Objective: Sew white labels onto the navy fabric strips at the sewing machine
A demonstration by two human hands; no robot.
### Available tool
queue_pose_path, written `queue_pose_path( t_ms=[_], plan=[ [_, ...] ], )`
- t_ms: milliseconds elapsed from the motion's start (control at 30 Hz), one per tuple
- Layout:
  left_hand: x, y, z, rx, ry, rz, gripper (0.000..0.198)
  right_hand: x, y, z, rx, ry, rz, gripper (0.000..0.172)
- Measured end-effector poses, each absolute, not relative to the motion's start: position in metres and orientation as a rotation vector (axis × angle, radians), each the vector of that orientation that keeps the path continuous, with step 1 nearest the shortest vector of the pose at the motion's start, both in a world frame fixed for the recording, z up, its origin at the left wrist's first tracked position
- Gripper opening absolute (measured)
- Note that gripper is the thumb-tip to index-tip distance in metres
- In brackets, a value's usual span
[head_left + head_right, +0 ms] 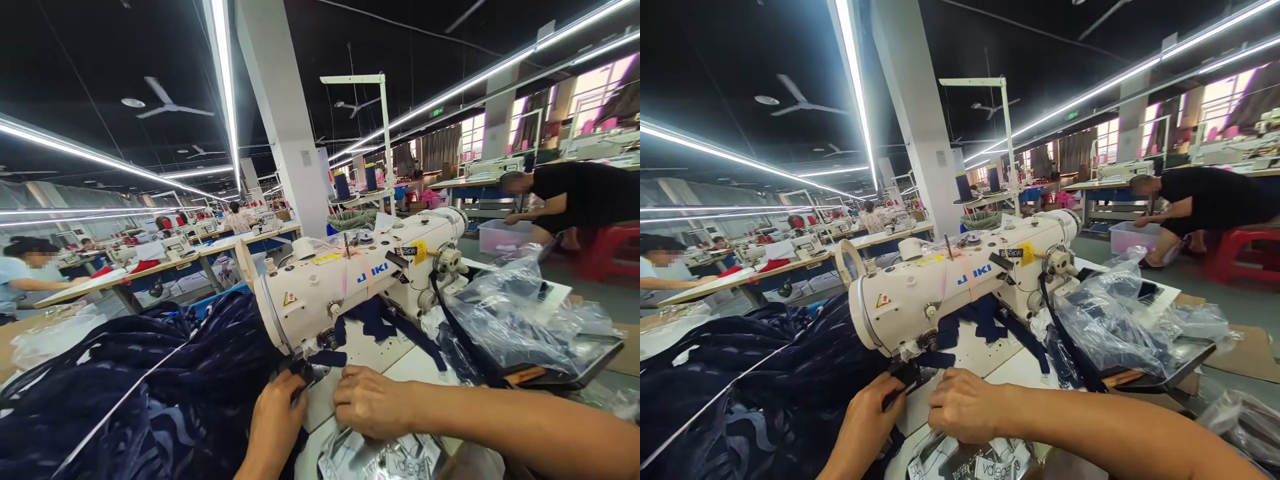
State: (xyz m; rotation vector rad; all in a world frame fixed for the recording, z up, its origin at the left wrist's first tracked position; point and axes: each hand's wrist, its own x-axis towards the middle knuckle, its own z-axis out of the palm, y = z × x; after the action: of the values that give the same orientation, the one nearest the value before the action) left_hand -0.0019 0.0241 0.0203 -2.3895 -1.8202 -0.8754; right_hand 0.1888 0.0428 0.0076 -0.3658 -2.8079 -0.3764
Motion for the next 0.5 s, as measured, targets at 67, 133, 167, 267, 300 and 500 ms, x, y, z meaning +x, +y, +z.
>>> queue_pose_path(
  t_ms=[67,133,167,267,300,500],
  plan=[
    [0.0,0.027,0.015,-2.283,-1.451,-0.685,0.023,0.2,0.038,0.016,-0.365,-2.819,-0.22,0.009],
    [-0.002,0.031,0.006,-2.216,-1.205,-0.579,0.026,0.216,0.043,0.023,-0.434,-2.853,-0.114,0.007],
    [-0.003,0.033,0.001,-2.207,-1.132,-0.551,0.027,0.225,0.051,0.024,-0.582,-2.846,-0.173,0.006],
    [-0.007,0.039,-0.011,-2.224,-1.033,-0.521,0.03,0.251,0.087,0.021,-1.036,-2.756,-0.532,0.017],
    [-0.008,0.04,-0.013,-2.233,-1.019,-0.51,0.03,0.258,0.099,0.018,-1.114,-2.716,-0.593,0.021],
    [-0.009,0.035,-0.014,-2.23,-0.95,-0.378,0.028,0.267,0.135,0.014,-1.018,-2.746,-0.538,0.019]
  ],
)
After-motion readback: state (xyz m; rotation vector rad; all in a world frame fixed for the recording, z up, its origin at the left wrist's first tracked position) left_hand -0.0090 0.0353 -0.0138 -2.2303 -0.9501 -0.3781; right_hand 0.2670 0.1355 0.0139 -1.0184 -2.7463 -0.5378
